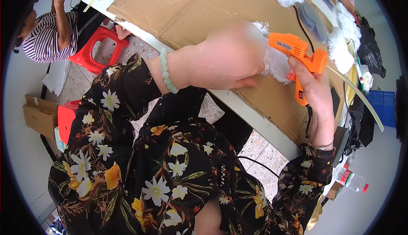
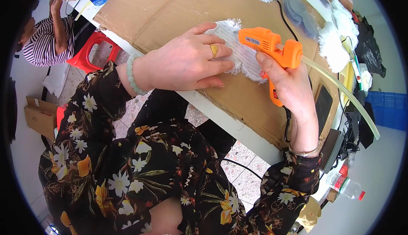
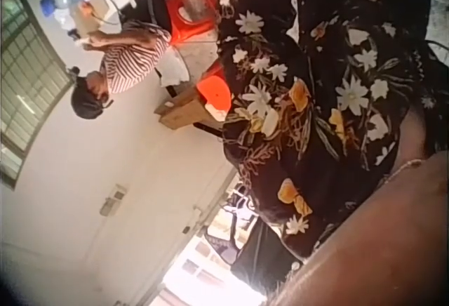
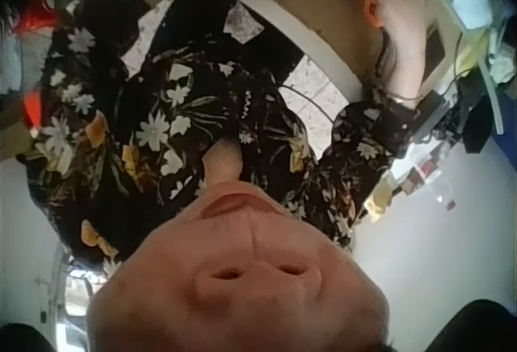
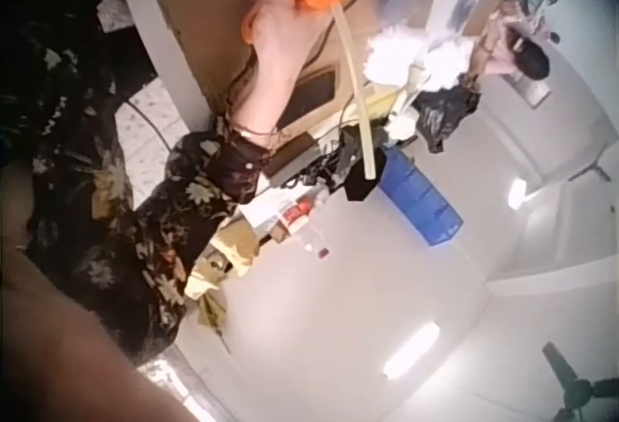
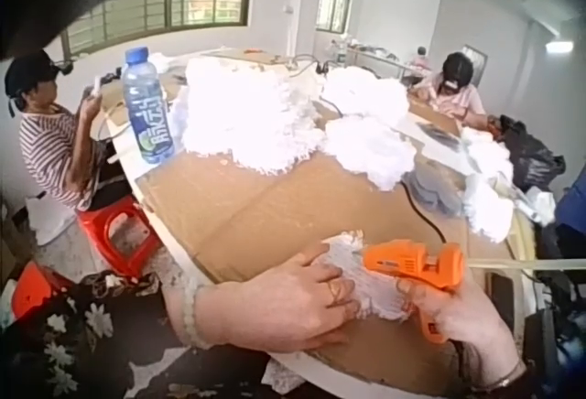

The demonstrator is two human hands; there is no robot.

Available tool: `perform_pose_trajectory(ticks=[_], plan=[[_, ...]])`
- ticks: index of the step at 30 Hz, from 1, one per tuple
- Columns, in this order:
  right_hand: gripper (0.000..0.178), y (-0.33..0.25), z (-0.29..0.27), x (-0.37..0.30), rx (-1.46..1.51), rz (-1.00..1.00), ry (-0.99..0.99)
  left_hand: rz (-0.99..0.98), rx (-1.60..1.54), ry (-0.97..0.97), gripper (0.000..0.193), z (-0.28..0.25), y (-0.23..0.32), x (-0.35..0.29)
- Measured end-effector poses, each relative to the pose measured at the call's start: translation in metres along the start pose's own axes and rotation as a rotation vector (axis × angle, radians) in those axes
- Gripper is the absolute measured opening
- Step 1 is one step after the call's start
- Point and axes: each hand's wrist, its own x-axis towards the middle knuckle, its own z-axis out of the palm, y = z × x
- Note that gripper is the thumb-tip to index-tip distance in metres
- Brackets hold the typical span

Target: Using a hot glue gun to attach white stuffing to a circular lace base on a workbench.

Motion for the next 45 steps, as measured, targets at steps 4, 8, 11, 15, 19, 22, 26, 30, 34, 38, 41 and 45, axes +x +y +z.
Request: perform_pose_trajectory(ticks=[4, 8, 11, 15, 19, 22, 26, 30, 34, 38, 41, 45], plan=[[0.021, 0.008, -0.003, 0.002, 0.017, 0.002, 0.009, 0.008, 0.019, 0.013, 0.027, 0.002, -0.002, 0.000], [0.021, 0.013, -0.006, 0.002, 0.023, 0.021, -0.002, -0.002, 0.010, -0.007, 0.027, 0.002, -0.002, 0.000], [0.020, 0.013, -0.008, 0.000, 0.024, 0.021, -0.013, 0.000, 0.018, -0.006, 0.027, 0.003, -0.003, 0.000], [0.020, 0.012, -0.008, -0.001, 0.015, 0.016, -0.028, -0.012, 0.029, -0.001, 0.026, -0.001, -0.002, -0.003], [0.020, 0.015, -0.011, -0.005, 0.017, 0.054, 0.002, -0.050, 0.007, -0.087, 0.034, 0.003, -0.005, -0.003], [0.021, 0.019, -0.019, -0.009, -0.008, 0.059, 0.008, -0.019, -0.009, -0.084, 0.033, 0.010, -0.010, 0.005], [0.022, 0.015, -0.013, -0.010, 0.009, 0.018, 0.000, -0.056, 0.010, -0.099, 0.032, -0.002, -0.006, -0.005], [0.023, 0.016, -0.013, -0.012, 0.062, -0.002, 0.035, -0.060, 0.020, -0.105, 0.033, 0.001, -0.008, -0.005], [0.023, 0.016, -0.014, -0.012, 0.012, 0.030, -0.006, -0.050, 0.019, -0.100, 0.033, 0.002, -0.009, -0.003], [0.022, 0.015, -0.015, -0.010, -0.012, 0.042, -0.033, -0.056, 0.011, -0.104, 0.033, 0.003, -0.009, -0.002], [0.022, 0.015, -0.014, -0.009, -0.019, 0.055, -0.035, -0.056, 0.007, -0.119, 0.032, 0.001, -0.008, -0.002], [0.022, 0.009, -0.010, -0.009, -0.038, 0.079, -0.026, -0.064, 0.002, -0.111, 0.032, 0.002, -0.007, -0.001]])
